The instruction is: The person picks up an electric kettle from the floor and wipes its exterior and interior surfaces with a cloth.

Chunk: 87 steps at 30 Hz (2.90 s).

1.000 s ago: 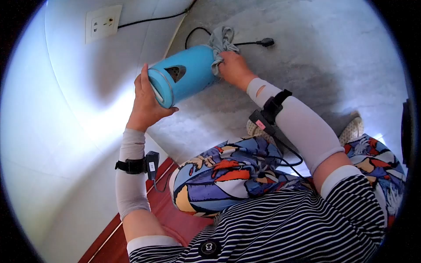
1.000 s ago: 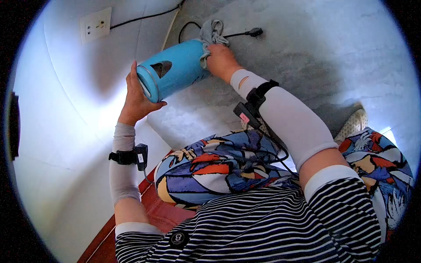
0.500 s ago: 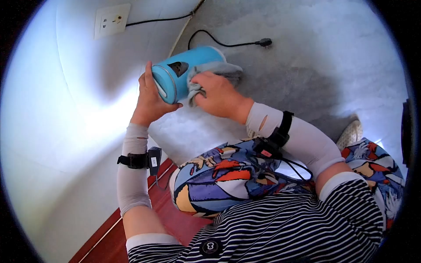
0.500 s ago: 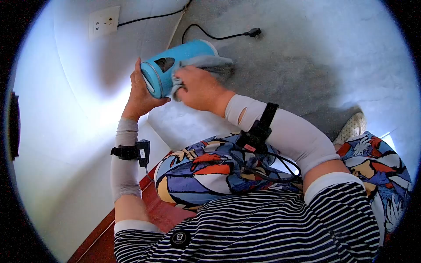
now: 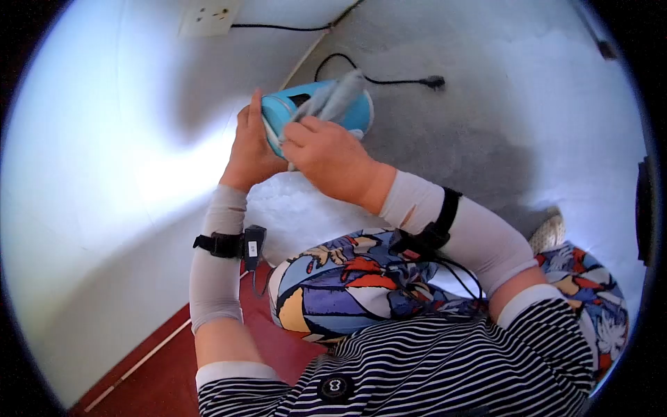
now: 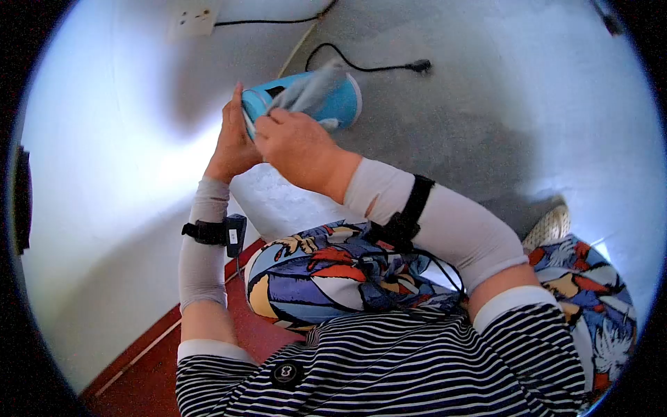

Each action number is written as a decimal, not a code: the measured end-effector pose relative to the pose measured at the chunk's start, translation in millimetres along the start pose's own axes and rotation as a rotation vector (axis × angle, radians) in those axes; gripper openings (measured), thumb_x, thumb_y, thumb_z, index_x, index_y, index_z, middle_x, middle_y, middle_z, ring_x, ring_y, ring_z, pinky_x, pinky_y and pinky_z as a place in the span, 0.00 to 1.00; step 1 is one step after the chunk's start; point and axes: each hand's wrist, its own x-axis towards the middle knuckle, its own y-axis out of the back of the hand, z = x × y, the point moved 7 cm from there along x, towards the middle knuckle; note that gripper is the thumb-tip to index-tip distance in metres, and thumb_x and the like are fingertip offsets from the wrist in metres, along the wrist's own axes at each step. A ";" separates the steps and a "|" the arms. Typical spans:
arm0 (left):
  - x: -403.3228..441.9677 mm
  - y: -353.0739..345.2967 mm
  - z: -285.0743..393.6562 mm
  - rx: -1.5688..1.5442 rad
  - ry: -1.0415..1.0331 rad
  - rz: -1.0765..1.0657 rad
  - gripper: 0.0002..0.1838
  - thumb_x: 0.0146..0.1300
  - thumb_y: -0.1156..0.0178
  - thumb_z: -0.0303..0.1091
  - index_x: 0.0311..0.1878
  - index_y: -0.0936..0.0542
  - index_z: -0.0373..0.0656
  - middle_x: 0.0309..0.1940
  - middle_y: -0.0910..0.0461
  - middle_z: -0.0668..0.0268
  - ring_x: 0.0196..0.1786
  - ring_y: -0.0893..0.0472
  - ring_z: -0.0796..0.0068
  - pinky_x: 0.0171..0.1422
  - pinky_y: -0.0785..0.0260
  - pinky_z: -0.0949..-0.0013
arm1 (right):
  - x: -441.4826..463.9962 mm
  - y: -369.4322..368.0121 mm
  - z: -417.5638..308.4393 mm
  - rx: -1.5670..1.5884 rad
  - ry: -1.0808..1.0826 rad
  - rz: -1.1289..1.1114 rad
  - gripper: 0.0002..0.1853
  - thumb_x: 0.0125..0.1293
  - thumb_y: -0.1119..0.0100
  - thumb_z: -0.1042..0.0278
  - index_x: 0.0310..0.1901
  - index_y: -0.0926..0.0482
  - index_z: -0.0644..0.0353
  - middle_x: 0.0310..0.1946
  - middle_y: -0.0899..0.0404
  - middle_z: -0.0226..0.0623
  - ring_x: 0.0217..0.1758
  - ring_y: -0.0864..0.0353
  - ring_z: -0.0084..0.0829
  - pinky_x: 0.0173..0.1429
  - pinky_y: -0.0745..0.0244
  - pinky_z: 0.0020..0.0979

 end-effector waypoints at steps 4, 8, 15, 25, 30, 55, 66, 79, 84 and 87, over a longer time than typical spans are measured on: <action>-4.9 2.4 -10.1 -0.154 0.005 0.177 0.73 0.31 0.18 0.56 0.76 0.52 0.34 0.65 0.35 0.42 0.67 0.34 0.42 0.73 0.42 0.49 | 9.1 7.5 6.3 0.047 0.002 0.041 0.13 0.53 0.34 0.73 0.42 0.20 0.60 0.43 0.23 0.42 0.49 0.22 0.43 0.52 0.24 0.40; -9.7 -6.4 -26.0 -0.235 0.047 0.215 0.69 0.30 0.18 0.57 0.73 0.45 0.33 0.66 0.35 0.43 0.69 0.34 0.42 0.73 0.41 0.50 | 19.0 -0.2 4.5 0.045 -0.001 0.011 0.08 0.55 0.36 0.70 0.37 0.20 0.61 0.41 0.22 0.42 0.50 0.22 0.44 0.52 0.22 0.38; -13.5 1.4 -40.7 -0.239 0.032 0.273 0.67 0.30 0.18 0.54 0.73 0.44 0.35 0.69 0.37 0.44 0.70 0.35 0.41 0.74 0.41 0.51 | 77.5 -24.0 -8.5 -0.226 -0.032 -0.280 0.09 0.54 0.37 0.73 0.38 0.19 0.59 0.43 0.23 0.45 0.51 0.24 0.47 0.51 0.25 0.44; -23.7 8.4 -49.3 -0.335 0.064 0.344 0.67 0.28 0.16 0.49 0.74 0.42 0.41 0.70 0.38 0.48 0.72 0.37 0.47 0.75 0.41 0.52 | 92.3 -40.5 -27.1 -0.414 0.127 -0.294 0.08 0.53 0.38 0.73 0.37 0.20 0.62 0.39 0.21 0.46 0.47 0.23 0.45 0.49 0.23 0.40; -25.5 9.4 -52.7 -0.301 0.096 0.313 0.68 0.28 0.16 0.51 0.74 0.43 0.39 0.71 0.38 0.48 0.71 0.36 0.44 0.74 0.40 0.52 | 91.4 -35.9 -39.2 -0.382 0.217 -0.379 0.09 0.52 0.37 0.73 0.37 0.21 0.61 0.38 0.22 0.46 0.46 0.24 0.45 0.49 0.24 0.40; -25.1 20.2 -49.1 -0.316 0.163 0.275 0.65 0.31 0.18 0.50 0.74 0.42 0.39 0.67 0.35 0.48 0.67 0.32 0.44 0.71 0.36 0.52 | 101.8 -32.3 -50.3 -0.442 0.291 -0.538 0.10 0.51 0.36 0.74 0.37 0.21 0.57 0.34 0.18 0.40 0.46 0.20 0.43 0.46 0.22 0.42; -22.4 17.9 -51.9 -0.278 0.093 0.306 0.65 0.32 0.19 0.53 0.74 0.42 0.40 0.70 0.37 0.48 0.70 0.34 0.45 0.73 0.38 0.53 | 112.9 -33.7 -41.0 -0.434 0.229 -0.483 0.14 0.50 0.37 0.76 0.41 0.21 0.56 0.39 0.18 0.39 0.46 0.20 0.43 0.48 0.23 0.42; -21.4 20.8 -48.9 -0.302 0.097 0.322 0.69 0.29 0.19 0.55 0.74 0.45 0.36 0.68 0.36 0.45 0.69 0.34 0.41 0.72 0.37 0.50 | 130.6 29.3 -2.4 -0.107 -0.215 -0.257 0.14 0.54 0.43 0.75 0.44 0.21 0.63 0.41 0.19 0.51 0.48 0.22 0.54 0.54 0.26 0.48; -20.8 21.6 -50.1 -0.333 0.081 0.326 0.69 0.29 0.18 0.55 0.74 0.45 0.39 0.69 0.36 0.47 0.71 0.35 0.44 0.73 0.38 0.50 | 144.6 -18.4 3.5 -0.175 0.066 -0.229 0.14 0.54 0.42 0.76 0.44 0.21 0.64 0.43 0.20 0.50 0.50 0.23 0.53 0.56 0.26 0.45; -23.3 23.7 -48.5 -0.325 0.130 0.314 0.69 0.29 0.18 0.55 0.74 0.45 0.40 0.69 0.36 0.46 0.70 0.34 0.43 0.73 0.39 0.50 | 131.4 -17.5 0.8 -0.203 0.059 -0.264 0.14 0.52 0.43 0.79 0.43 0.21 0.65 0.42 0.22 0.50 0.49 0.23 0.53 0.55 0.27 0.45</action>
